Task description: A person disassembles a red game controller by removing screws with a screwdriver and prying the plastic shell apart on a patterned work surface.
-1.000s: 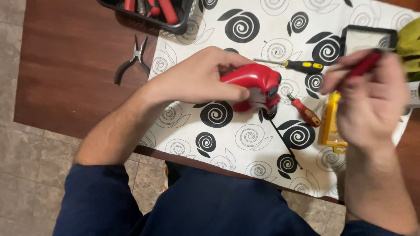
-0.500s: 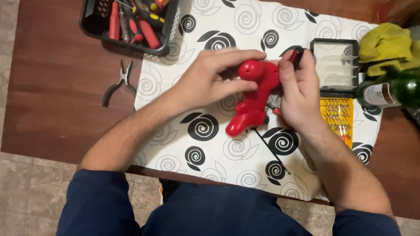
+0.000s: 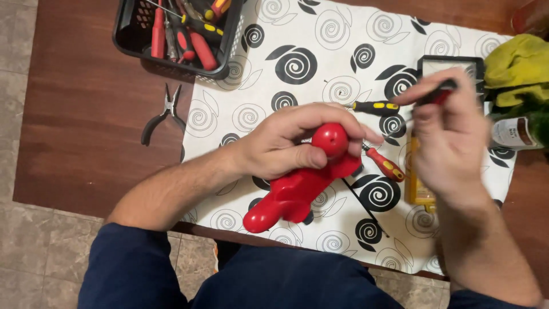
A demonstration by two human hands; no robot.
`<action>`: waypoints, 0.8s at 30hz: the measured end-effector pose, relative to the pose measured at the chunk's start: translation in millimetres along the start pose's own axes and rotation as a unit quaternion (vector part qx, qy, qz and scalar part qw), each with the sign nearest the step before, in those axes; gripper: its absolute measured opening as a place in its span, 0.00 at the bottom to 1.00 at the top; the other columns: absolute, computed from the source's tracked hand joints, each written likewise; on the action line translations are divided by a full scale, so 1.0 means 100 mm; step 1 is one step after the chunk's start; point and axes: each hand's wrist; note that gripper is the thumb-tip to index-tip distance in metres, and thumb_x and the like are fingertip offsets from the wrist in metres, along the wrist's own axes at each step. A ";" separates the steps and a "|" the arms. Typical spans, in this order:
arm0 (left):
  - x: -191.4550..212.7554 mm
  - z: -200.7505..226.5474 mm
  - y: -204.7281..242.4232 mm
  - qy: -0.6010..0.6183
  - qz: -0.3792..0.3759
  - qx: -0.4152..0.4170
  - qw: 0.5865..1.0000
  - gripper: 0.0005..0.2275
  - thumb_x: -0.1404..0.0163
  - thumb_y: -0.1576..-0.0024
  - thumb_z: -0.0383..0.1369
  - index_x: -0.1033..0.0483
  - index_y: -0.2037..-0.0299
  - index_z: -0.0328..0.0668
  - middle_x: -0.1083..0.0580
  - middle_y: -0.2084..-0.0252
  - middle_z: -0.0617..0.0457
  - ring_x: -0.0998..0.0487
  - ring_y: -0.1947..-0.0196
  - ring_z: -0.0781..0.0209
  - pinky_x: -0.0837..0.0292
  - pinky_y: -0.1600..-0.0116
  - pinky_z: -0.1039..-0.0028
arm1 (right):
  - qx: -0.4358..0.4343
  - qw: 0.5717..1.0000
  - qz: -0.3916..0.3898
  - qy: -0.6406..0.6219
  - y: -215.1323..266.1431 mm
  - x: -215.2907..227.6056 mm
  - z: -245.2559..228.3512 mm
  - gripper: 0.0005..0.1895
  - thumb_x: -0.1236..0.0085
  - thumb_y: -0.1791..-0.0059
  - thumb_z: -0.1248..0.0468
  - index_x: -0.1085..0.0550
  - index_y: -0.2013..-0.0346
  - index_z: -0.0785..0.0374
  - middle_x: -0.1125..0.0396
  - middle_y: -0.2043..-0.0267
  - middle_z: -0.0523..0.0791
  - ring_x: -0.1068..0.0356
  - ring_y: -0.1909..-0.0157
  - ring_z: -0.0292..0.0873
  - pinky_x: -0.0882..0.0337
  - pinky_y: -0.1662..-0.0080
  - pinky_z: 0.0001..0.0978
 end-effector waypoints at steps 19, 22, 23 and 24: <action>-0.02 -0.17 0.05 0.044 -0.052 0.014 0.998 0.23 0.49 0.16 0.48 0.28 0.20 0.40 0.18 0.27 0.44 0.13 0.23 0.48 0.13 0.12 0.59 | -0.219 0.952 -0.207 0.055 0.47 0.78 -1.50 0.39 0.23 0.62 0.73 0.19 0.35 0.60 0.17 0.21 0.46 0.12 0.28 0.34 0.11 0.42 0.24; -0.01 -0.17 0.06 0.050 -0.057 0.024 0.997 0.24 0.49 0.16 0.48 0.28 0.20 0.38 0.18 0.26 0.43 0.12 0.23 0.48 0.12 0.12 0.60 | -0.160 0.966 -0.196 0.046 0.47 0.69 -1.48 0.26 0.38 0.50 0.74 0.20 0.36 0.64 0.19 0.24 0.51 0.14 0.24 0.41 0.17 0.25 0.32; -0.01 -0.19 0.06 0.049 -0.060 0.018 0.997 0.23 0.49 0.16 0.47 0.28 0.20 0.39 0.18 0.27 0.44 0.12 0.23 0.49 0.12 0.12 0.60 | -0.169 0.962 -0.209 0.046 0.47 0.69 -1.48 0.28 0.38 0.50 0.74 0.20 0.35 0.64 0.20 0.23 0.50 0.16 0.22 0.41 0.21 0.23 0.33; -0.01 -0.20 0.06 0.048 -0.063 0.012 0.997 0.22 0.49 0.16 0.46 0.29 0.19 0.40 0.18 0.27 0.45 0.13 0.22 0.49 0.13 0.11 0.59 | -0.178 0.957 -0.223 0.045 0.46 0.69 -1.48 0.30 0.39 0.51 0.75 0.20 0.33 0.64 0.20 0.21 0.49 0.17 0.20 0.42 0.25 0.21 0.35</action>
Point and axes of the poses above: each hand's wrist, its own y-axis away from the middle knuckle, its own x-axis out of the back of the hand, z = x × y
